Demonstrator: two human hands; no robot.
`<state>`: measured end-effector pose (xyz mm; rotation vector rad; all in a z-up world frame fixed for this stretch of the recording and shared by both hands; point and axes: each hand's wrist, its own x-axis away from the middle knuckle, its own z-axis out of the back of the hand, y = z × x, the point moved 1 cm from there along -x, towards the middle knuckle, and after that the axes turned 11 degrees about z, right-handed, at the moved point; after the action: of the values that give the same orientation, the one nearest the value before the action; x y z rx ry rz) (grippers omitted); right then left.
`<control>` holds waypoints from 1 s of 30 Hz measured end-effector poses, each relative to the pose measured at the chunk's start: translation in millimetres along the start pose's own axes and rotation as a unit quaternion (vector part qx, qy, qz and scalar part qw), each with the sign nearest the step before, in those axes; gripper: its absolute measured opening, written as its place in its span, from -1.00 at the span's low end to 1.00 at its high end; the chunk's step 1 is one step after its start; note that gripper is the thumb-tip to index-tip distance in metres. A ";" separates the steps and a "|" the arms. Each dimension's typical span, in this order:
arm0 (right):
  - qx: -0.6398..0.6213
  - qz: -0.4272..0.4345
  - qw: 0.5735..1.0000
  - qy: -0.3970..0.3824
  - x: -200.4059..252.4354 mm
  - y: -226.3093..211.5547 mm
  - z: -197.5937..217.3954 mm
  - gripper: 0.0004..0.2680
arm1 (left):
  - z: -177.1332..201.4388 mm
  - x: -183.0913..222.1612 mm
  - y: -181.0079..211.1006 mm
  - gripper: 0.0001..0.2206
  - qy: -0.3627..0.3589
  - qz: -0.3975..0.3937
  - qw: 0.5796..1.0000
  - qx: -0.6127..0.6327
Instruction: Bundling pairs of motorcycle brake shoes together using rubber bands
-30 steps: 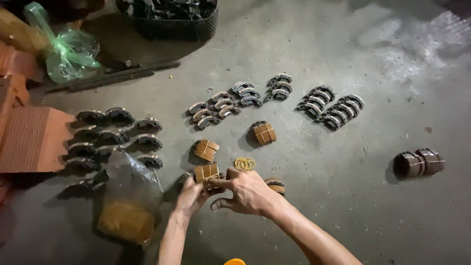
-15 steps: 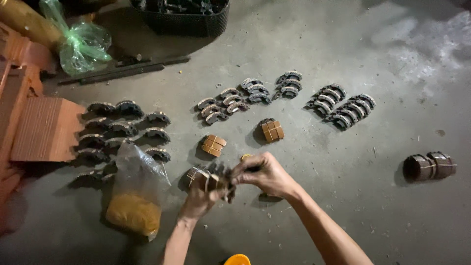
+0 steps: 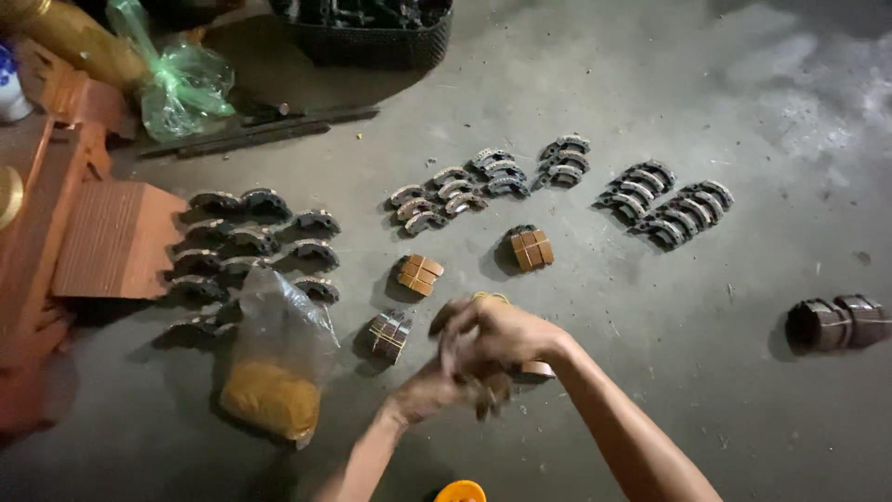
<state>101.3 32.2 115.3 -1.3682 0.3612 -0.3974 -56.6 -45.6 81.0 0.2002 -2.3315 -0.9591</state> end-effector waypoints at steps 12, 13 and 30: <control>-0.080 -0.040 0.922 0.378 -4.0 59.7 -70.4 -0.62 | 47.5 -12.3 -44.9 -0.55 0.550 -0.115 0.826 0.043; -0.091 -0.032 0.916 0.389 -4.5 64.2 -71.5 -0.61 | 56.6 -8.9 -57.8 -0.56 0.538 -0.115 0.834 0.036; -0.093 -0.013 0.927 0.362 7.5 68.8 -56.8 -0.71 | 60.5 -25.0 -74.6 -0.88 0.488 -0.250 0.810 0.209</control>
<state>85.5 -9.9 37.9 -1.3727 1.0097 -0.9134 -78.2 -55.4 -15.3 1.2227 -1.4609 -0.3475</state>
